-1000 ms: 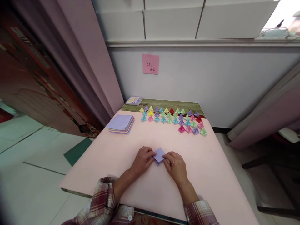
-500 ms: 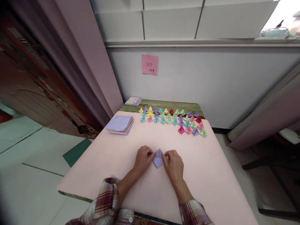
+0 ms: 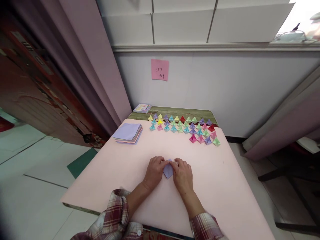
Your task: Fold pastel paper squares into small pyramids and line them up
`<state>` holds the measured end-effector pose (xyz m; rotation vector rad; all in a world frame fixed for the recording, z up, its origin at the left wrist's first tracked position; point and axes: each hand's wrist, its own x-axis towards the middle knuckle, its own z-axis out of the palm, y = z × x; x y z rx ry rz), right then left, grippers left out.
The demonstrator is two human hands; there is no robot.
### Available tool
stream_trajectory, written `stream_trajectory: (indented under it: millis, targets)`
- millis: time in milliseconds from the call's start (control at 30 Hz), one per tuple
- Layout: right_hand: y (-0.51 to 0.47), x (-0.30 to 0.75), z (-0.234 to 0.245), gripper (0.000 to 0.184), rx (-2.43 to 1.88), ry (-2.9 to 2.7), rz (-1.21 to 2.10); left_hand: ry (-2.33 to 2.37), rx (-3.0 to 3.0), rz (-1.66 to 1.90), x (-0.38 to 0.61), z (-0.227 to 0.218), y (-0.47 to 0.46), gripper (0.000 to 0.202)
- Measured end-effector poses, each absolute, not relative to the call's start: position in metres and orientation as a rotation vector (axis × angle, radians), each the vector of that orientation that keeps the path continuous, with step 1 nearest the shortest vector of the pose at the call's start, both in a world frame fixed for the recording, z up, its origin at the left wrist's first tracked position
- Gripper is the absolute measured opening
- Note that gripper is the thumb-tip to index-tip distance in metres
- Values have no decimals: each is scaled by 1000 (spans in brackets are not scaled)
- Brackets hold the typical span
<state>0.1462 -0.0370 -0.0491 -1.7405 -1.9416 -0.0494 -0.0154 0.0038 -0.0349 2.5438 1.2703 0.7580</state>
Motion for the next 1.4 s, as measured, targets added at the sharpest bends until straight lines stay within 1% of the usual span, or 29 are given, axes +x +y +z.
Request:
stream_trajectory:
  millis: [100,200,267,333,367,467,567,733,867,967,1033,1100,1267,1333,1400]
  targets:
    - [-37,146,-48,32,-1756,-1946,-35,1231,2585,719,-15,-35,1,31]
    - [-37,148,-47,29,-1743,-1918,-10,1247,2497,710,-13,-31,5,28]
    - [-36,150,-48,26,-1729,-1888,26,1340,2366,682,-9,-25,13,22]
    - [-35,152,-48,24,-1717,-1867,71,1463,2199,565,-1,-18,24,14]
    - [-35,153,-48,23,-1715,-1859,93,1504,2104,461,3,-14,30,14]
    - [-36,153,-47,21,-1732,-1811,152,1536,2015,352,14,-6,46,19]
    - [-37,152,-47,20,-1752,-1744,187,1582,1952,299,21,-3,56,26]
    - [-38,153,-51,21,-1739,-1712,177,1568,1812,247,25,-1,63,28]
    - [-39,153,-54,26,-1702,-1642,215,1519,1654,353,25,-6,63,28]
    - [-39,155,-56,34,-1635,-1505,308,1430,1492,523,19,-12,59,24]
    - [-39,159,-56,41,-1553,-1353,425,1347,1354,653,15,-15,54,20]
    - [-41,162,-55,45,-1459,-1193,566,1266,1206,769,12,-17,46,23]
    - [-47,152,-47,47,-1267,-998,916,1127,890,958,16,-18,23,35]
    - [-48,143,-43,50,-1216,-922,1077,1095,811,1006,20,-17,16,37]
    - [-47,134,-39,48,-1210,-786,1178,1059,740,1051,24,-16,10,36]
